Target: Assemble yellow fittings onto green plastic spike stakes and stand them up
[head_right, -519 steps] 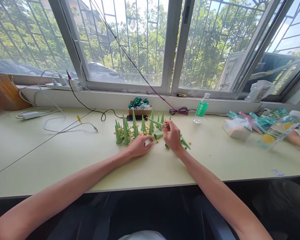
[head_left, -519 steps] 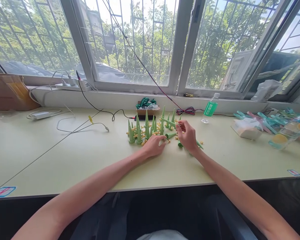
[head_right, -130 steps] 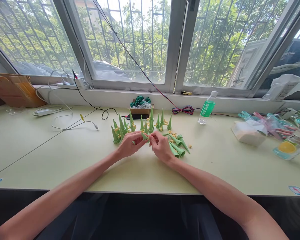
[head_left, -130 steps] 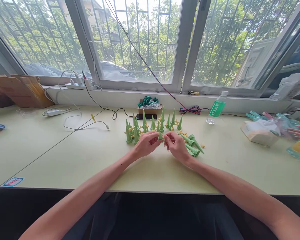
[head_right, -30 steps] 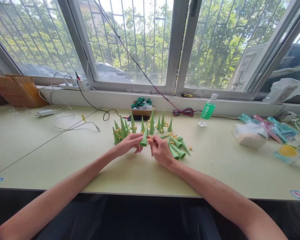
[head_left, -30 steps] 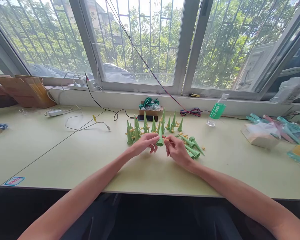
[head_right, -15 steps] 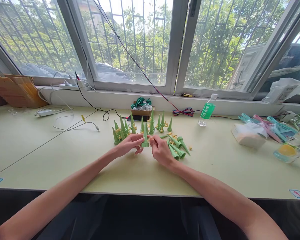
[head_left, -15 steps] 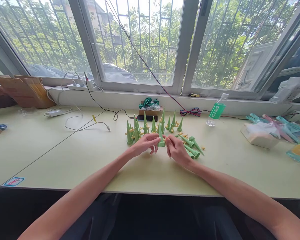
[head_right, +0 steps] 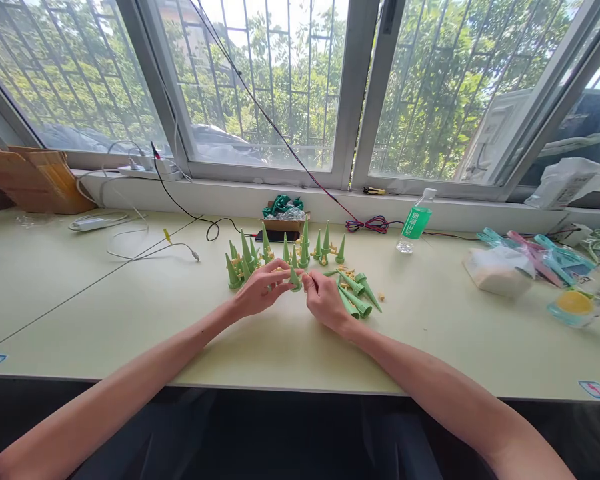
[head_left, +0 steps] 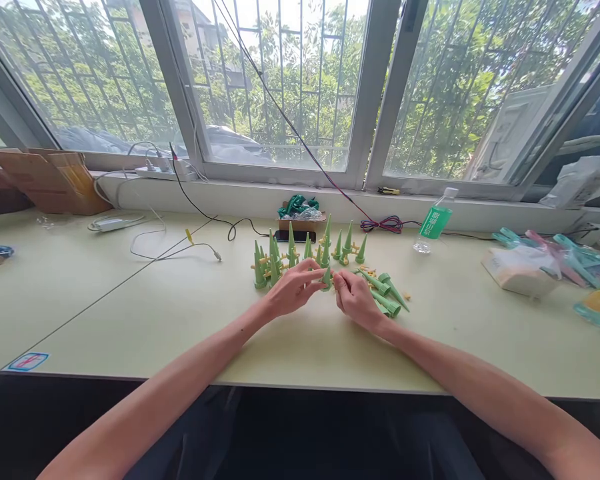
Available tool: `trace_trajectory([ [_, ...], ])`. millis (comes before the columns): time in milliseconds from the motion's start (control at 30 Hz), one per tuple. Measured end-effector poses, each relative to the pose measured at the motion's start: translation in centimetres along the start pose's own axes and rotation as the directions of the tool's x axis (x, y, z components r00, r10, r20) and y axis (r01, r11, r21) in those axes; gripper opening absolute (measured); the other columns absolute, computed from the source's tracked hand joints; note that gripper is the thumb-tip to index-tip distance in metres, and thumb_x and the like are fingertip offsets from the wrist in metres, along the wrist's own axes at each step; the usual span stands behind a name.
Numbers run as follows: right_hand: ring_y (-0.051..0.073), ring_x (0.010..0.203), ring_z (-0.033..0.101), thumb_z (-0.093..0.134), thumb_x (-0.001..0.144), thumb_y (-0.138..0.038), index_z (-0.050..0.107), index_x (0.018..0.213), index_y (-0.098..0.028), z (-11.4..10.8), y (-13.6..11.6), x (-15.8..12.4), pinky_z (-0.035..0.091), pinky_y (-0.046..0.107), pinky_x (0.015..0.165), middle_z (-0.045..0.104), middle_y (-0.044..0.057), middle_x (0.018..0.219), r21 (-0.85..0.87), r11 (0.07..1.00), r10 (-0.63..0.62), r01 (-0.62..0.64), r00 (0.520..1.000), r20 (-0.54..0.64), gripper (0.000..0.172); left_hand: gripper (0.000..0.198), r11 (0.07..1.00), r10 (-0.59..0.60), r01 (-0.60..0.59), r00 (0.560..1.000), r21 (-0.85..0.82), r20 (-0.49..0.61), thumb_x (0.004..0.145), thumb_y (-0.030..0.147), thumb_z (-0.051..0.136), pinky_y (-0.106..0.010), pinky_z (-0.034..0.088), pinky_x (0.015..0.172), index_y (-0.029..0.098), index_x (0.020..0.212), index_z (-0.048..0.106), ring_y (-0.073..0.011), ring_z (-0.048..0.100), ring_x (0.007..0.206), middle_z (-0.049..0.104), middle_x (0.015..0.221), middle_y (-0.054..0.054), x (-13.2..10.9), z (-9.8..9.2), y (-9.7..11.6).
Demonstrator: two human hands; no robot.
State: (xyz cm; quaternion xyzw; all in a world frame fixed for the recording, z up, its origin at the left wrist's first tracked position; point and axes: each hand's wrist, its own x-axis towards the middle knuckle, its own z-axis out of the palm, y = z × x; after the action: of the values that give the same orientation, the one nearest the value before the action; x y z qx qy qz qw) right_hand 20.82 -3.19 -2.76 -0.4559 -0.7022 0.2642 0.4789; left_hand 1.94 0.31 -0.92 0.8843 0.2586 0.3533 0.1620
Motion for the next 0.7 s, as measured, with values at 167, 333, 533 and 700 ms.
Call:
trace_trajectory([
  [167,0.011,0.042,0.037,0.038,0.095,-0.051,0.039,0.066,-0.022,-0.2,-0.2,0.3,0.032,0.026,0.046,0.041,-0.005,0.045,-0.009,1.000,-0.013,0.013,0.999,-0.040,0.041,0.028,0.999,-0.032,0.037,0.992,0.034,-0.121,0.093,0.043,0.049,-0.024,0.041,0.057,0.022,0.105,0.063,-0.0067,0.042,0.054,0.053,0.100,-0.006,0.0,0.5,0.1],
  [333,0.011,0.042,0.037,0.038,0.096,-0.051,0.039,0.068,-0.022,-0.6,-0.6,0.3,0.031,0.025,0.046,0.041,-0.005,0.046,0.005,1.000,-0.010,0.010,0.995,-0.099,0.040,0.033,0.990,-0.142,0.137,0.975,-0.040,-0.171,0.093,0.049,0.045,-0.022,0.037,0.054,0.018,0.091,0.057,-0.0078,0.041,0.052,0.053,0.076,0.000,0.2,0.9,0.7],
  [533,0.012,0.045,0.039,0.039,0.095,-0.052,0.043,0.072,-0.022,-0.6,-0.6,0.0,0.033,0.025,0.047,0.044,-0.004,0.049,-0.023,0.999,-0.044,0.043,0.996,-0.080,0.038,0.071,0.917,-0.282,0.284,0.958,-0.281,0.050,0.094,0.063,0.023,-0.022,0.037,0.049,0.013,0.062,0.063,-0.0091,0.046,0.044,0.050,0.049,-0.002,0.3,0.9,0.5],
  [700,0.012,0.045,0.040,0.039,0.095,-0.051,0.043,0.072,-0.022,-0.5,-0.4,-0.2,0.033,0.025,0.047,0.043,-0.004,0.049,-0.015,0.998,-0.055,0.054,0.998,-0.022,0.037,0.073,0.818,-0.311,0.380,0.924,-0.431,0.223,0.092,0.065,0.026,-0.021,0.035,0.042,0.010,0.072,0.069,-0.0076,0.045,0.038,0.055,0.052,-0.003,0.3,1.1,-0.1],
])
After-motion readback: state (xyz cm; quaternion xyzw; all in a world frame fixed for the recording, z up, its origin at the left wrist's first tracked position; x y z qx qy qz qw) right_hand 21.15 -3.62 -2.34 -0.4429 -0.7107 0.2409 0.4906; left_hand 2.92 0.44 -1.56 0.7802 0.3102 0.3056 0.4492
